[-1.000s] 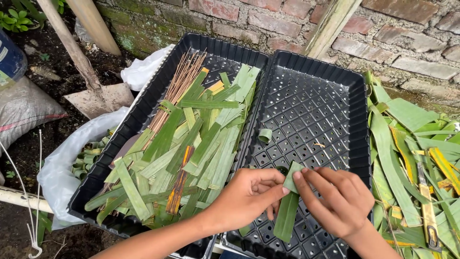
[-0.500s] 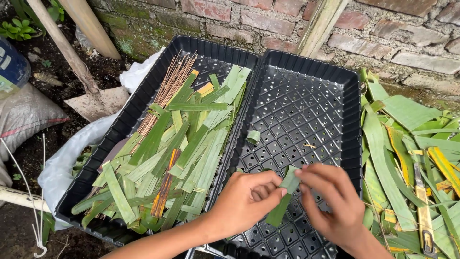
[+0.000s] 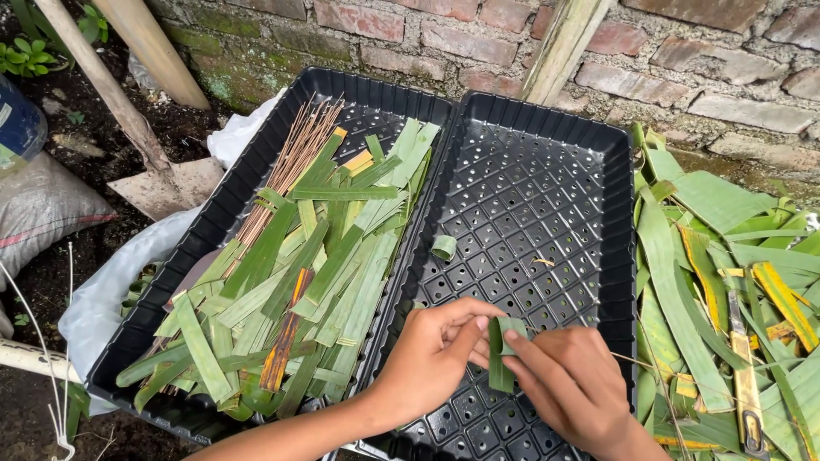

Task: The person folds and secures long green leaves into small, cylindrical shapes using thin wooden splinters. The person gathers leaves from a large pile in a black tray, rolls them, and fixes each one with a splinter before placing the finished wrappers back into a tray.

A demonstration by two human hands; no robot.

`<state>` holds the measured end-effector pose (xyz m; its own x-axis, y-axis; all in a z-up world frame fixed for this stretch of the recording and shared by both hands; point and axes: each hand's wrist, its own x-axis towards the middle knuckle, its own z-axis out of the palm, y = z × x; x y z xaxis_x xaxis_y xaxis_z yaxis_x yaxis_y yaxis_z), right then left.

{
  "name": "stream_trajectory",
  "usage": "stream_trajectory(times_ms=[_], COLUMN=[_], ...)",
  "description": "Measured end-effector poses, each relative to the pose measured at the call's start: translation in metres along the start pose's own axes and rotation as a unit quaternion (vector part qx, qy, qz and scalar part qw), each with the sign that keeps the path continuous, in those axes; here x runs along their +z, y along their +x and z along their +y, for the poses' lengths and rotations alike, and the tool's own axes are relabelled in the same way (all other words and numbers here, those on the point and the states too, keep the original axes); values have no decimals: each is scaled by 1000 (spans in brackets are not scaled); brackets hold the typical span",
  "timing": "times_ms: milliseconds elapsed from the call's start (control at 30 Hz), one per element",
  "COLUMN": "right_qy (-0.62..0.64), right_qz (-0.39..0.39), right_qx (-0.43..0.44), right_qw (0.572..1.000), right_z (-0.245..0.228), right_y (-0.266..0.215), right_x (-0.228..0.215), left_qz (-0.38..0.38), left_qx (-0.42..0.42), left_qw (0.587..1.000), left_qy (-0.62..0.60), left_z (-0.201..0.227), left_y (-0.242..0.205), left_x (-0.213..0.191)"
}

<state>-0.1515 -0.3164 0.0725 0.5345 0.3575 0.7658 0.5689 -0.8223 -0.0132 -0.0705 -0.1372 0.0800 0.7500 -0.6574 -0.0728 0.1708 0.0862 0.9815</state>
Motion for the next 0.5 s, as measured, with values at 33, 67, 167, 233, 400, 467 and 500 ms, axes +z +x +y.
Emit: stream_trajectory(times_ms=[33, 67, 167, 233, 400, 467, 500], right_qy=[2, -15, -25, -18, 97, 123, 149], right_qz=[-1, -9, -14, -12, -78, -55, -32], right_qx=[-1, -23, -38, -31, 42, 68, 93], right_qw=[1000, 1000, 999, 999, 991, 989, 984], right_z=[1, 2, 2, 2, 7, 6, 6], right_y=[-3, -5, -5, -7, -10, -12, -13], right_x=[1, 2, 4, 4, 0, 4, 5], left_qz=[2, 10, 21, 22, 57, 60, 63], left_qx=[0, 2, 4, 1, 27, 37, 48], left_qw=[1000, 1000, 999, 999, 997, 997, 997], left_qy=[-1, -9, -30, -42, -38, -14, 11], left_z=[-1, -3, -6, -10, -16, -13, -11], left_y=[0, 1, 3, 4, 9, 8, 8], left_x=[0, 0, 0, 0, 1, 1, 1])
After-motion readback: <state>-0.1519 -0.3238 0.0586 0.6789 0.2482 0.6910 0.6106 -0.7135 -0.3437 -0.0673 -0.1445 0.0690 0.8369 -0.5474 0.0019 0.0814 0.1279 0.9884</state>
